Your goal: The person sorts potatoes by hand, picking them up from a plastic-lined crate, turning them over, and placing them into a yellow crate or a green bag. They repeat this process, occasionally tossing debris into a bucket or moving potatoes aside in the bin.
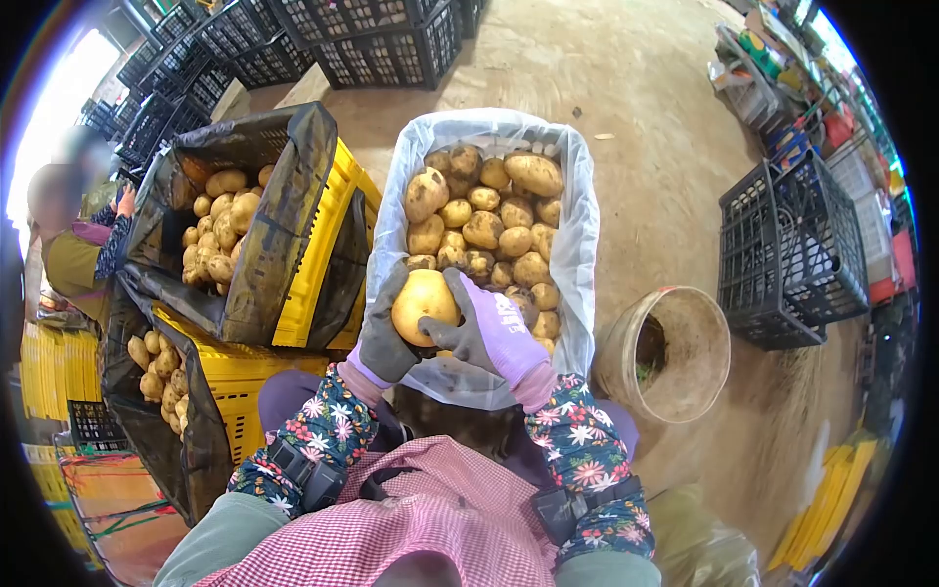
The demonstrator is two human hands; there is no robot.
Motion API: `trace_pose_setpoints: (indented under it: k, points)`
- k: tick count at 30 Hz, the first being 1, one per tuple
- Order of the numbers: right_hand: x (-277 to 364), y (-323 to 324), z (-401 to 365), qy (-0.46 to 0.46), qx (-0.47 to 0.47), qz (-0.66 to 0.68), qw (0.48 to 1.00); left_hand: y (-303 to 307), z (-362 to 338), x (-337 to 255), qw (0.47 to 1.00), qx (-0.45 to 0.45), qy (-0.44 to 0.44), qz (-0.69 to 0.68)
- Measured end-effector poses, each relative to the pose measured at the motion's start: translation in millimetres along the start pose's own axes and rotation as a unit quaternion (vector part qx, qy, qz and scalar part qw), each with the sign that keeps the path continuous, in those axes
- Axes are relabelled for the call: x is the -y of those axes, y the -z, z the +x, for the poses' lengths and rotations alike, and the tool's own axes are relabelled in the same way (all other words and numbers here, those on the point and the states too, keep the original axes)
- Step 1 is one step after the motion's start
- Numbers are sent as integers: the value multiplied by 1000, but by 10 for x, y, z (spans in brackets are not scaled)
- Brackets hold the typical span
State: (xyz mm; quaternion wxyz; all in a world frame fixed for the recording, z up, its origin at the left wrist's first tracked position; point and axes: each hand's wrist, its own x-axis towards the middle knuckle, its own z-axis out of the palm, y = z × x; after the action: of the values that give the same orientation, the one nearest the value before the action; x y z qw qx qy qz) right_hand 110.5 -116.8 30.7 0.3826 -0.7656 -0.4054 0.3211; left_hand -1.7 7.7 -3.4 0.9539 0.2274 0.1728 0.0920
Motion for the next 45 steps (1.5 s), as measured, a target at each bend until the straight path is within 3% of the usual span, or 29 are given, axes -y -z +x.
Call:
trace_pose_setpoints:
  k: [2, 9, 11, 12, 13, 14, 15, 16, 17, 18, 20, 21, 22, 23, 25, 27, 28, 29, 31, 32, 34, 37, 41, 42, 43, 44, 45]
  points:
    - [-70, -42, 23, 27, -21, -93, 995, -10, -16, -1, 1000, -20, 17, -7]
    - [48, -29, -7, 2, -12, -137, 990, -40, -51, 0, 999, -43, 3, 7]
    - [169, 45, -48, -59, 30, 16, 998, 36, -38, -27, 995, -1, 55, -82]
    - [77, 31, -23, -56, 31, 15, 998, 40, -51, 6, 995, -1, 51, -81]
    - [-90, 3, 20, 22, -17, 122, 992, 35, -80, 62, 979, 7, -104, 176]
    - [-118, 6, 56, 101, -64, 227, 967, 16, -97, 76, 873, 12, -250, 418]
    - [-41, 57, 60, -54, -60, 336, 938, -1, -65, 17, 872, 11, -257, 417]
    - [-102, 77, 80, -41, -55, 377, 924, -22, -21, -70, 980, -1, -120, 161]
    - [-140, 86, 77, -30, -47, 418, 907, -37, -4, -134, 993, -11, 29, -112]
    - [-146, 71, 71, -27, -42, 416, 908, 6, 38, -143, 994, -19, 31, -98]
    - [-102, 61, 55, 2, -159, 225, 961, -37, 9, -182, 998, -9, 12, -65]
    - [-66, 55, 47, 5, -157, 225, 962, -53, -17, -185, 999, -1, -1, -33]
    - [-15, 51, 35, 40, -165, 219, 961, 138, 38, -80, 970, -2, -118, 210]
    - [47, 46, 13, 74, -173, 213, 959, 135, 21, -102, 970, -4, -122, 211]
    - [122, 23, -3, 44, -146, 245, 958, 122, -22, -150, 999, -18, -29, 12]
    - [61, -20, 44, 252, -180, -11, 951, 122, -39, -153, 999, -14, -27, -37]
    - [72, -29, 73, 276, -158, -53, 947, 122, -42, -154, 996, -7, -21, -86]
    - [99, -47, 73, 277, -158, -52, 946, 136, -45, -166, 996, -7, -21, -85]
    - [157, -83, 59, 305, -147, -130, 932, 171, -56, -196, 990, 85, 0, -113]
    - [166, -102, 55, 305, -148, -129, 932, 102, -75, -194, 990, 85, 1, -112]
    - [167, -138, 49, 304, -154, -170, 925, -71, -119, -178, 994, -56, -81, 54]
    - [52, -204, 54, 305, -164, -225, 911, -22, -109, -190, 997, -6, -51, -51]
    - [77, -223, 12, 279, -175, -311, 892, -114, -150, -198, 999, 21, -24, -42]
    - [112, -207, -4, 278, -178, -313, 891, -86, -100, -171, 999, -2, -34, 26]
    - [151, -180, -19, 263, -152, -157, 940, -85, -52, -147, 994, -23, -43, 93]
    - [184, -150, -31, 243, -123, 2, 962, -120, -65, -157, 969, 12, -95, 230]
    - [100, -203, -13, 199, -104, 152, 963, -211, -122, -164, 977, -27, -54, 204]
